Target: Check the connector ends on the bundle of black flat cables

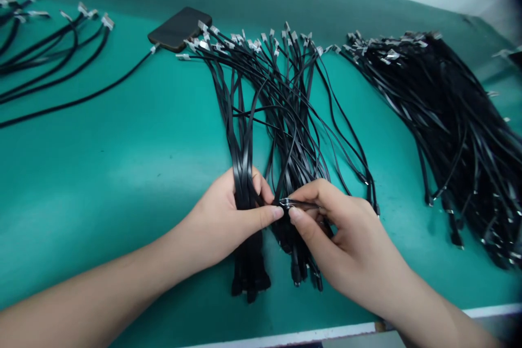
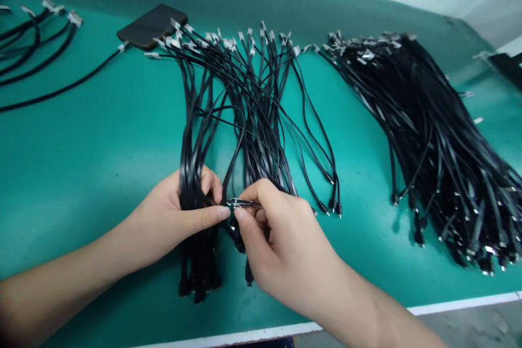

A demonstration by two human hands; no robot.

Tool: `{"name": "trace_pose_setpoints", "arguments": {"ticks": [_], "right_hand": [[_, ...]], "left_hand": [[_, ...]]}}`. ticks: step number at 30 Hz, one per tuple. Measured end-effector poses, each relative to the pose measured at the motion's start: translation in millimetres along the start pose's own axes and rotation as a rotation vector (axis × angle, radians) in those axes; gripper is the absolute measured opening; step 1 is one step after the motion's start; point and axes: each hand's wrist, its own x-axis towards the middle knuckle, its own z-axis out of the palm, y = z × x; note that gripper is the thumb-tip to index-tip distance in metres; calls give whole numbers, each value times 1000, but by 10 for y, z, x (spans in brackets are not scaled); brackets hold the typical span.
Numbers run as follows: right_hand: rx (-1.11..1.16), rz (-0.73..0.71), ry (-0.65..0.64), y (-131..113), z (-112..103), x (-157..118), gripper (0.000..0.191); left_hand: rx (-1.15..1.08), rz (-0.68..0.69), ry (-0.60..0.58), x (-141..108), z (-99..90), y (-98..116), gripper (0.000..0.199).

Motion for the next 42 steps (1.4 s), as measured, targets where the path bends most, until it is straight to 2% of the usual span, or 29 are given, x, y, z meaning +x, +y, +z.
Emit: {"name": "trace_pose_setpoints", "arguments": {"ticks": [25,27,30,32,34,38,40,42], "right_hand": [[-87,-27,-26,9,-35,-2,14],[-92,-35,62,8,-53,-15,12],[-43,-59,345,6,-92,-49,4],[22,-92,508,7,-114,-73,6],[88,-130,556,12,-123,-91,11],[193,-216,410,25,-132,-96,15],[188,-207,261,22,-149,-87,14],[147,-134,66,2,-167,-75,13]], "left_hand": [[-32,12,-20,5,21,-18,33],[-22,6,-18,12,18,-14,33],[-9,-24,-26,19,9,-4,35],[-35,-27,-54,18,-4,1,33],[-66,-2,-99,12,-25,0,28],[-155,31,-210,-1,-74,-26,17],[-196,24,-221,1,-86,-42,17],[-188,33,-196,9,-88,-50,16]]}}
